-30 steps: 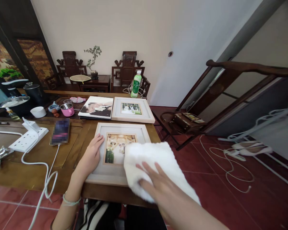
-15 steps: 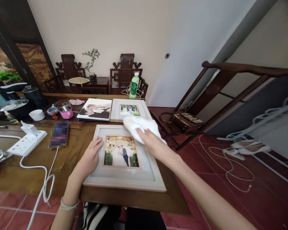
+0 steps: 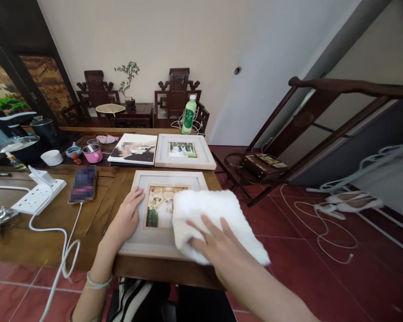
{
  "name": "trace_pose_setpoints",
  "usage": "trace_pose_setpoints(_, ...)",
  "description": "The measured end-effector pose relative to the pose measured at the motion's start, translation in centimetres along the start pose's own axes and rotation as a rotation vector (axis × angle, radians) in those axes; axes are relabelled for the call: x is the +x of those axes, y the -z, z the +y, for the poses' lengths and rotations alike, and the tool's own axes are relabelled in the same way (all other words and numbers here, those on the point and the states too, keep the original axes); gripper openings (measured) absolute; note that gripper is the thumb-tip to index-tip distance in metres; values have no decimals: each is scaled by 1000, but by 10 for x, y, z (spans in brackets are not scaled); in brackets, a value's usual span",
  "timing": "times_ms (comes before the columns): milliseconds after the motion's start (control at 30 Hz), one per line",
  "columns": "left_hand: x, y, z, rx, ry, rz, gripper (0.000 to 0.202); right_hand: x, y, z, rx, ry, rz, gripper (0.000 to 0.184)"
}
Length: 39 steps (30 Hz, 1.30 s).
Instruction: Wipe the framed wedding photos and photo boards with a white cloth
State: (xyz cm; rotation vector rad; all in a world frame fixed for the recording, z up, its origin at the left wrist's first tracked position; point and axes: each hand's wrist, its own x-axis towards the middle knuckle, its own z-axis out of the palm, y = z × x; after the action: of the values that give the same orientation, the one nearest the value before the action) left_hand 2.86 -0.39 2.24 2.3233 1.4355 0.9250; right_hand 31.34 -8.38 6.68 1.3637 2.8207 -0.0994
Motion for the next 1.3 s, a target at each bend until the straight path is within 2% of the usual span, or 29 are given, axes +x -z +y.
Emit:
trace_pose_setpoints(133, -1, 1, 1, 7, -2, -12, 49, -34, 11, -27, 130, 134, -53, 62)
trace_pose_setpoints(200, -1, 2, 2, 9, 0, -37, 50, -34, 17, -33, 197, 142, -71, 70)
trace_pose_setpoints(267, -1, 2, 2, 6, 2, -57, 51, -23, 18, -30, 222, 87, -54, 79)
trace_pose_setpoints(333, -2, 1, 2, 3, 3, -64, 52, -4, 13, -18, 209, 16, 17, 82)
trace_pose_setpoints(467, -2, 1, 0, -3, -2, -70, 52, 44, 1, 27, 92, -157, 281, 67)
trace_pose_setpoints(567, -1, 2, -1, -19, -15, -65, 52, 76, 1, 57, 64, -219, 322, 65)
trace_pose_setpoints(633, 0, 2, -2, -28, -13, -53, 51, 88, 4, 64, 52, -216, 299, 65)
trace_pose_setpoints(700, 1, 1, -2, -25, -2, -45, 50, 88, 7, 59, 39, -191, 260, 66)
trace_pose_setpoints(767, 1, 0, -3, -14, 3, -41, 50, 76, 8, 43, 29, -155, 210, 67)
trace_pose_setpoints(933, -1, -2, -6, 5, 2, -6, 50, 15, 13, -6, 72, -51, -47, 68)
trace_pose_setpoints(1067, -3, -1, -6, -6, 14, -14, 50, -22, 24, -32, 157, 86, -87, 67)
trace_pose_setpoints(1133, -3, 0, -7, -14, 14, -19, 50, -23, 30, -38, 207, 107, -82, 76)
trace_pose_setpoints(1200, -4, 0, -8, -16, 9, -23, 50, -10, 31, -37, 225, 64, -76, 85)
trace_pose_setpoints(1300, -4, 0, -9, -19, -5, -22, 50, 25, 21, -16, 154, -46, -26, 79)
